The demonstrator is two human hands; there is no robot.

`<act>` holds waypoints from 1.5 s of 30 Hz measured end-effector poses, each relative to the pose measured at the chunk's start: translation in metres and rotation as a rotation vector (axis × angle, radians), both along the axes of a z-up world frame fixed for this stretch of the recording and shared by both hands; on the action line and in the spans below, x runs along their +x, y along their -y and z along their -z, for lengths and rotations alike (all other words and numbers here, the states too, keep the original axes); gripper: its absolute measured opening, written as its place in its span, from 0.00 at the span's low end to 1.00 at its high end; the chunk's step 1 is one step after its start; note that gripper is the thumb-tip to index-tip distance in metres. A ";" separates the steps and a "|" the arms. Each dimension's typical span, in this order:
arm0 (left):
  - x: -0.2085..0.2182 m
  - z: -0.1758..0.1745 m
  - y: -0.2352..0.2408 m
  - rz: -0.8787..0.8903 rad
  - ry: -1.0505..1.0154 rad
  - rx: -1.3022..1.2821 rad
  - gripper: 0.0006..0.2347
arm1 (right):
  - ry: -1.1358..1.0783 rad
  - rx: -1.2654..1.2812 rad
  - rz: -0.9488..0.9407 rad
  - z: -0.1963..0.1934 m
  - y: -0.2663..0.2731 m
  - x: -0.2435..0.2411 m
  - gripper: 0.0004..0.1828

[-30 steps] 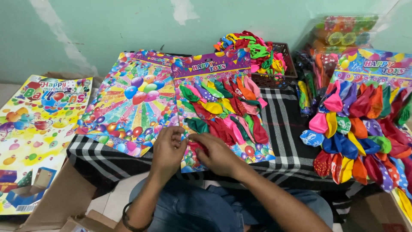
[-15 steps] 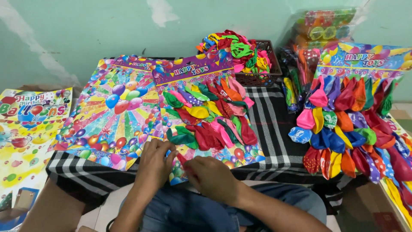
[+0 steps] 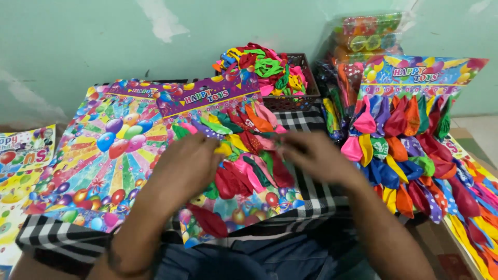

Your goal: The person sits and repeatedly picks up deflated balloons from a pile, ties the necks of the balloons into knots by hand, and places the tied balloons onto a cardboard display sheet.

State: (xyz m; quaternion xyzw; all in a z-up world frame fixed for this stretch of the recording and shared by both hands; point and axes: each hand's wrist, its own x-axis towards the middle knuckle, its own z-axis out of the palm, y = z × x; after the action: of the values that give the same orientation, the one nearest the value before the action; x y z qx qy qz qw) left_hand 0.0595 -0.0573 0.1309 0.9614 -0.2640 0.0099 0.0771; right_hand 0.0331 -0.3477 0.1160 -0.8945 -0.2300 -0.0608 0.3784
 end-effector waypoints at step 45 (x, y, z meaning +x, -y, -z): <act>0.230 0.054 0.187 0.141 -0.196 -0.963 0.16 | -0.152 -0.345 0.352 0.003 0.097 0.256 0.16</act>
State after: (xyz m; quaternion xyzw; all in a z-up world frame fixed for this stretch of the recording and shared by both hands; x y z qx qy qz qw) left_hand 0.2894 -0.2441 0.0770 0.7928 -0.2853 0.0351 0.5374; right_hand 0.2891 -0.4451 0.1126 -0.9741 -0.0487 -0.0181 0.2202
